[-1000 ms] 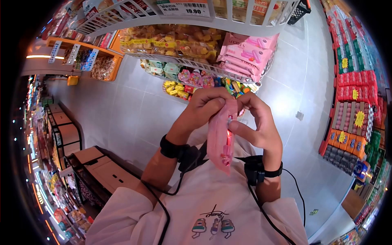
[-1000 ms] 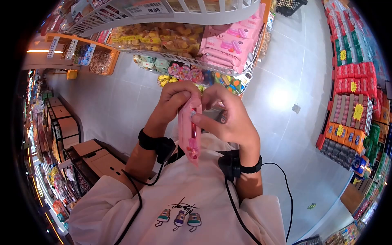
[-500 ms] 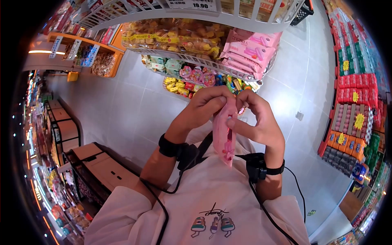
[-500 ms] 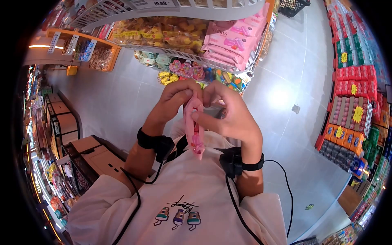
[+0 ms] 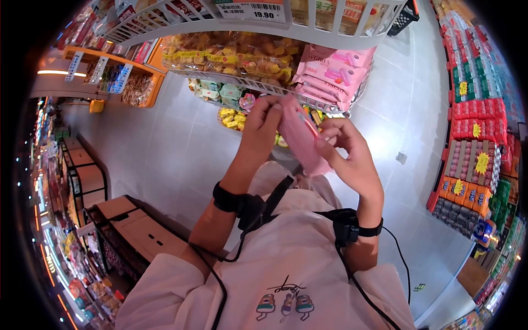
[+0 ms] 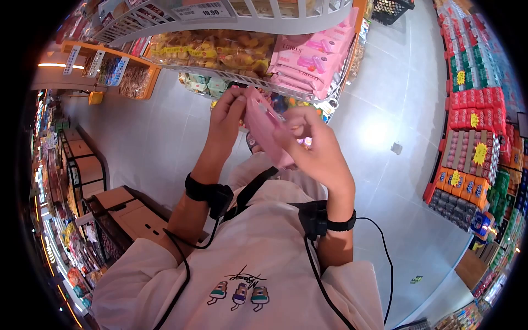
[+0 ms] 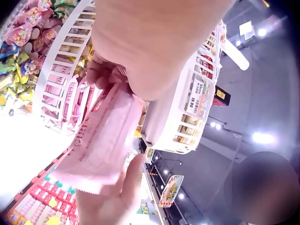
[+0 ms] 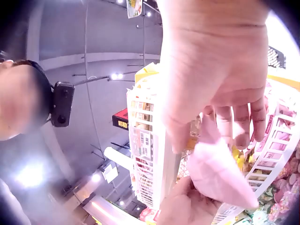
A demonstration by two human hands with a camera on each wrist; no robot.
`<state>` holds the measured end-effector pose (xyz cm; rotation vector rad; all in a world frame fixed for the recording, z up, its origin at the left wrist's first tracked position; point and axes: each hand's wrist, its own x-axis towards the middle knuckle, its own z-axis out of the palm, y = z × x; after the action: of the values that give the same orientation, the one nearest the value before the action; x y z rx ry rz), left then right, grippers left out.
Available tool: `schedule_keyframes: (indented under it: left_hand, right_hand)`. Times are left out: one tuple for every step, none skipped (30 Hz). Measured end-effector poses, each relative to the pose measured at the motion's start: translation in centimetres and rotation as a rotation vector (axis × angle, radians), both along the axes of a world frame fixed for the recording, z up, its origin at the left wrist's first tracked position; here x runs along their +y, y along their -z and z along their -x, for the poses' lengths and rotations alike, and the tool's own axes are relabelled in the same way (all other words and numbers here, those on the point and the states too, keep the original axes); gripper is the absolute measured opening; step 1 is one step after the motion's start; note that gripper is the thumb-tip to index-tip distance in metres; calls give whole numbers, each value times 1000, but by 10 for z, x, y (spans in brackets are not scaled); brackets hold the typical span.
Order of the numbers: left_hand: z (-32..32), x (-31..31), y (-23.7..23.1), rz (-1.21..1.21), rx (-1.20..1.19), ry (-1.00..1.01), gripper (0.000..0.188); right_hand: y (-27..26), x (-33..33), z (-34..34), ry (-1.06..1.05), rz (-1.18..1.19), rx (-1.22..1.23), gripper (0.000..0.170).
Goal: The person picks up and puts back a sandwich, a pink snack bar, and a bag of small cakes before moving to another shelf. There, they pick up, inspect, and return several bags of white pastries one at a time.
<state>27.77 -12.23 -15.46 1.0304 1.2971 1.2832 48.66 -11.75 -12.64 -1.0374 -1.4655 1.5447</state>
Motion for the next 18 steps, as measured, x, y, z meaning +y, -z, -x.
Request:
schedule_keyframes:
  left_hand:
    - [4, 3, 5, 25, -38, -37, 15]
    - [6, 6, 7, 49, -76, -74, 15]
    - [6, 8, 7, 72, -100, -84, 15]
    - [6, 9, 6, 96, -125, -94, 15]
    - [5, 11, 5, 121, -150, -103, 15]
    - [4, 11, 2, 120, -179, -67, 16]
    - [2, 9, -3, 119, -207, -31, 16]
    - [0, 7, -5, 118, -236, 4, 17]
    - [1, 7, -5, 80, -210, 73, 18]
    - [3, 6, -4, 41, -183, 140, 19]
    - [4, 5, -4, 3, -156, 207, 20]
    - [1, 4, -6, -70, -188, 229, 24]
    - [-7, 3, -7, -142, -219, 250, 29]
    - [-13, 3, -10, -215, -251, 271, 35]
    - [-18, 3, -13, -288, -122, 324, 42]
    - [-22, 5, -19, -362, 7, 376, 49]
    - [-26, 6, -22, -434, 139, 427, 56]
    - [-27, 6, -21, -461, 298, 416, 58]
  right_hand:
    - [3, 1, -3, 18, -25, -42, 29]
    - [7, 3, -7, 36, -50, -83, 32]
    - [10, 5, -9, 54, -75, -125, 35]
    - [12, 5, -9, 84, -27, -109, 40]
    - [13, 6, -8, 114, 21, -92, 44]
    - [15, 7, -8, 145, 69, -75, 49]
    - [20, 9, -7, 230, 109, -45, 53]
    - [26, 10, -5, 313, 151, -15, 56]
    - [27, 10, -3, 395, 193, 15, 60]
    - [22, 11, -2, 425, 236, 36, 63]
    - [23, 13, -1, 408, 221, 86, 60]
    - [27, 14, 1, 389, 206, 136, 57]
    - [28, 14, 2, 370, 192, 185, 54]
    - [28, 14, 5, 312, 258, 230, 53]
    - [26, 14, 9, 254, 324, 274, 53]
    - [24, 14, 13, 194, 389, 319, 54]
    - [22, 13, 18, 162, 459, 515, 56]
    - [21, 10, 22, 128, 527, 712, 59]
